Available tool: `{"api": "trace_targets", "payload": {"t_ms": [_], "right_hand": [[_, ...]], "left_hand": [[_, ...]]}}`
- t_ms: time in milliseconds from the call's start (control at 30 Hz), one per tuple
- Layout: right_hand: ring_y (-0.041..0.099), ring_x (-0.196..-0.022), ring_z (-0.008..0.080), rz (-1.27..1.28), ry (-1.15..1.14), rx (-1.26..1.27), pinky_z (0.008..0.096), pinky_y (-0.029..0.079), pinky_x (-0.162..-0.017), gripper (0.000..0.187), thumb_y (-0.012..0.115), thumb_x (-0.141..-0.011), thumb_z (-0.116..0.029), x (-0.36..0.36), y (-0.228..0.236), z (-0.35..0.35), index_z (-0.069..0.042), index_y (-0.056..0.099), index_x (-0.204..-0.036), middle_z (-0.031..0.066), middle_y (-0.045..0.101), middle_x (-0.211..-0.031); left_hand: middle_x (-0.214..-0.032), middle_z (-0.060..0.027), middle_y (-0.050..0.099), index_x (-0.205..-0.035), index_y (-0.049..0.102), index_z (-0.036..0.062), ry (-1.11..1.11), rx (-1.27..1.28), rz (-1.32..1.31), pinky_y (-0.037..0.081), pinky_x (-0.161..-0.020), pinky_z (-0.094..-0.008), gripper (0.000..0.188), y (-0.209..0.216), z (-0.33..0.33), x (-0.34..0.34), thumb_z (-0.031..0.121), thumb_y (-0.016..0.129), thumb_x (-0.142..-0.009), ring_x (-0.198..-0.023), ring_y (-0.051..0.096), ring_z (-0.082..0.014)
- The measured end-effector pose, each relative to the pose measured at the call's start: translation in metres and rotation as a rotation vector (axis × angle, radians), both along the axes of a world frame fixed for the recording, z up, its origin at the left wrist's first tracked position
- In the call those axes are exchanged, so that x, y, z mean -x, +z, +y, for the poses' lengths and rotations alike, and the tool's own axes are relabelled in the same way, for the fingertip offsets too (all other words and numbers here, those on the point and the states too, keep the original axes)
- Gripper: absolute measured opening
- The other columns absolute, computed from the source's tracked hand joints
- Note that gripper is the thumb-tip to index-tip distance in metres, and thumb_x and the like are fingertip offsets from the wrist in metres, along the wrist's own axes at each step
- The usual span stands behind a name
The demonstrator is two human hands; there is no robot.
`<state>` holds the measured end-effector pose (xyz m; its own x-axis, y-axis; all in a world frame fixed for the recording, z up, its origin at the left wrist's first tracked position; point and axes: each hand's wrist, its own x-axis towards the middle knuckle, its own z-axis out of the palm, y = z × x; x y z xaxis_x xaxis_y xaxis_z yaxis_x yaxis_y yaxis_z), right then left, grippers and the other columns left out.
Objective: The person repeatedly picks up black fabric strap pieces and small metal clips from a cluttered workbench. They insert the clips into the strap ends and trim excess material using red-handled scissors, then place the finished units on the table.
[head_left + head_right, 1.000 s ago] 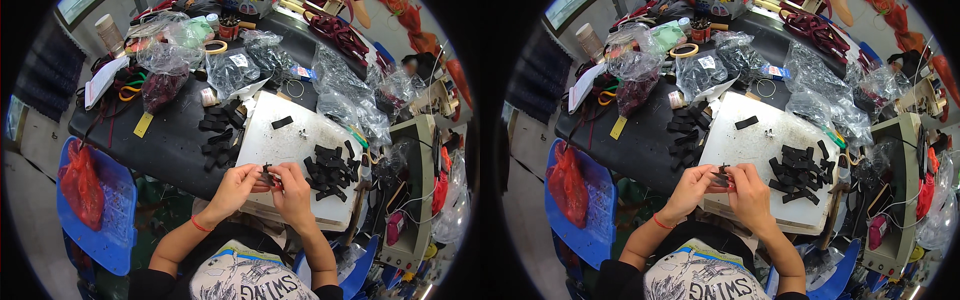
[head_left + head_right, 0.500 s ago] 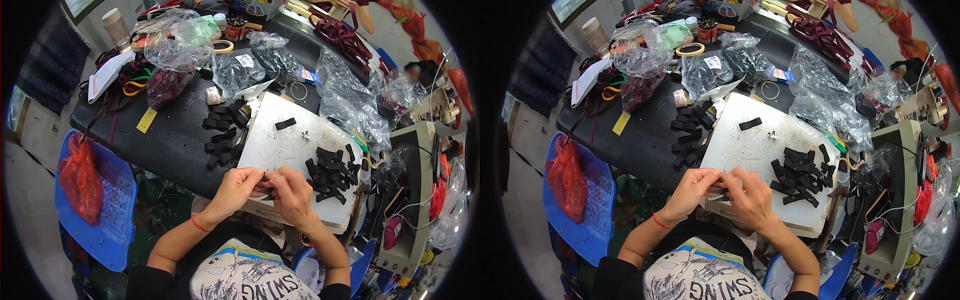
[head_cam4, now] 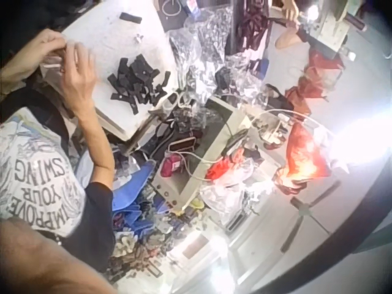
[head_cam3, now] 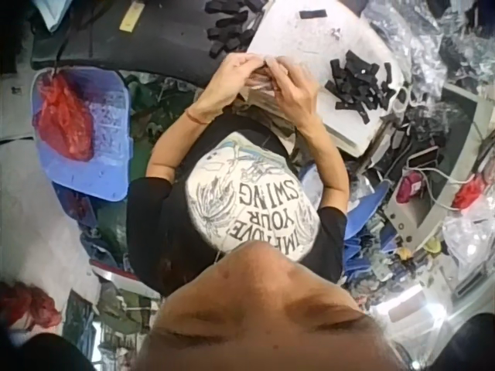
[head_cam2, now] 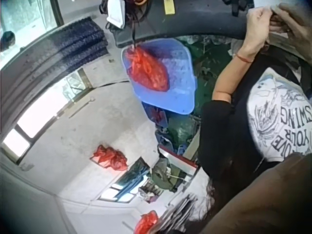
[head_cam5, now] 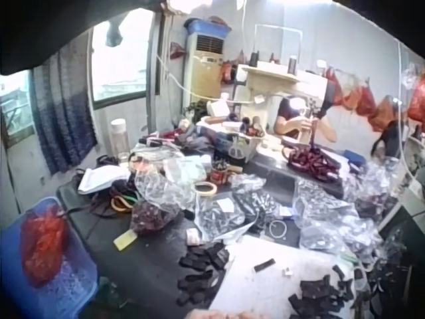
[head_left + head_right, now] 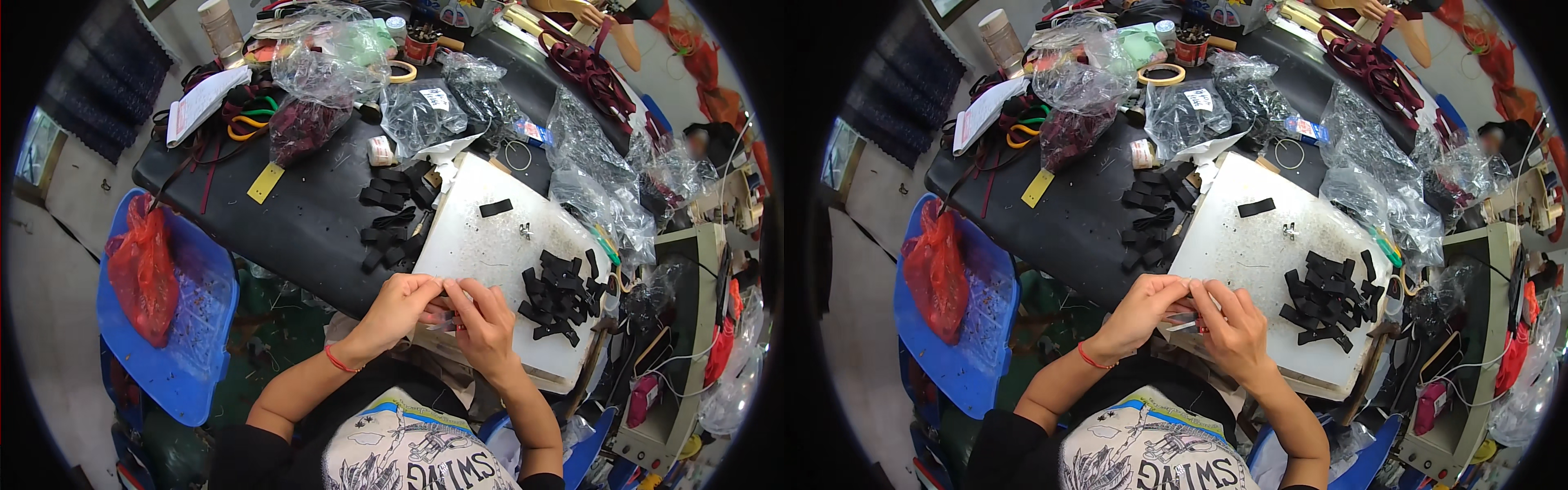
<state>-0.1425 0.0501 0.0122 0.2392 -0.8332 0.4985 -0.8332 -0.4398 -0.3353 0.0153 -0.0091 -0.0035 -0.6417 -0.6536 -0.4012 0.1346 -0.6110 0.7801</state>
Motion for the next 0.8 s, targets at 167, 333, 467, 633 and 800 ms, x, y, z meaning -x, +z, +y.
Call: {"api": "trace_targets", "payload": {"t_ms": [167, 333, 467, 633, 800], "right_hand": [[0.051, -0.065, 0.02, 0.003, 0.028, -0.018, 0.0304, 0.046, -0.055, 0.062, 0.062, -0.059, 0.008, -0.008, 0.006, -0.001, -0.002, 0.058, -0.12, 0.0092, 0.062, -0.101], [0.055, -0.068, 0.0235, -0.143, -0.131, -0.133, 0.0331, 0.047, -0.058, 0.055, 0.058, -0.062, 0.013, 0.011, -0.017, 0.006, 0.001, 0.058, -0.116, 0.0105, 0.062, -0.086], [0.057, -0.066, 0.0236, -0.145, -0.167, -0.169, 0.0327, 0.049, -0.06, 0.053, 0.056, -0.062, 0.016, 0.015, -0.014, 0.006, -0.003, 0.061, -0.111, 0.0092, 0.06, -0.082], [0.058, -0.066, 0.0197, -0.246, -0.179, -0.229, 0.0302, 0.049, -0.058, 0.051, 0.055, -0.061, 0.018, 0.013, -0.015, 0.01, -0.006, 0.065, -0.105, 0.0085, 0.062, -0.084], [0.062, -0.067, 0.0193, -0.406, -0.177, -0.172, 0.0283, 0.05, -0.056, 0.047, 0.054, -0.06, 0.019, 0.016, -0.019, 0.016, -0.004, 0.066, -0.099, 0.0104, 0.065, -0.09]], "left_hand": [[-0.089, -0.0061, 0.067, -0.099, 0.065, -0.0014, -0.035, -0.06, 0.08, 0.052, -0.074, -0.025, 0.029, 0.005, -0.003, -0.009, 0.02, 0.044, -0.099, -0.08, 0.065, -0.0115], [-0.089, -0.0082, 0.067, -0.094, 0.065, -0.0038, 0.267, 0.553, -0.31, 0.052, -0.071, -0.0251, 0.024, 0.003, -0.011, -0.028, 0.014, 0.048, -0.097, -0.077, 0.063, -0.0113], [-0.084, -0.0086, 0.063, -0.091, 0.061, -0.001, 0.429, 0.888, -0.868, 0.048, -0.068, -0.0309, 0.013, -0.025, -0.028, -0.044, 0.011, 0.063, -0.085, -0.074, 0.058, -0.017], [-0.092, -0.0088, 0.059, -0.094, 0.061, 0.0017, 0.307, 1.028, -0.963, 0.044, -0.076, -0.0352, 0.016, -0.034, -0.021, -0.039, 0.007, 0.065, -0.08, -0.081, 0.052, -0.0227], [-0.089, -0.0071, 0.062, -0.096, 0.059, -0.0019, 0.518, 0.829, -0.734, 0.049, -0.061, -0.025, 0.01, -0.024, -0.023, -0.043, 0.004, 0.058, -0.087, -0.076, 0.061, -0.0127]]}}
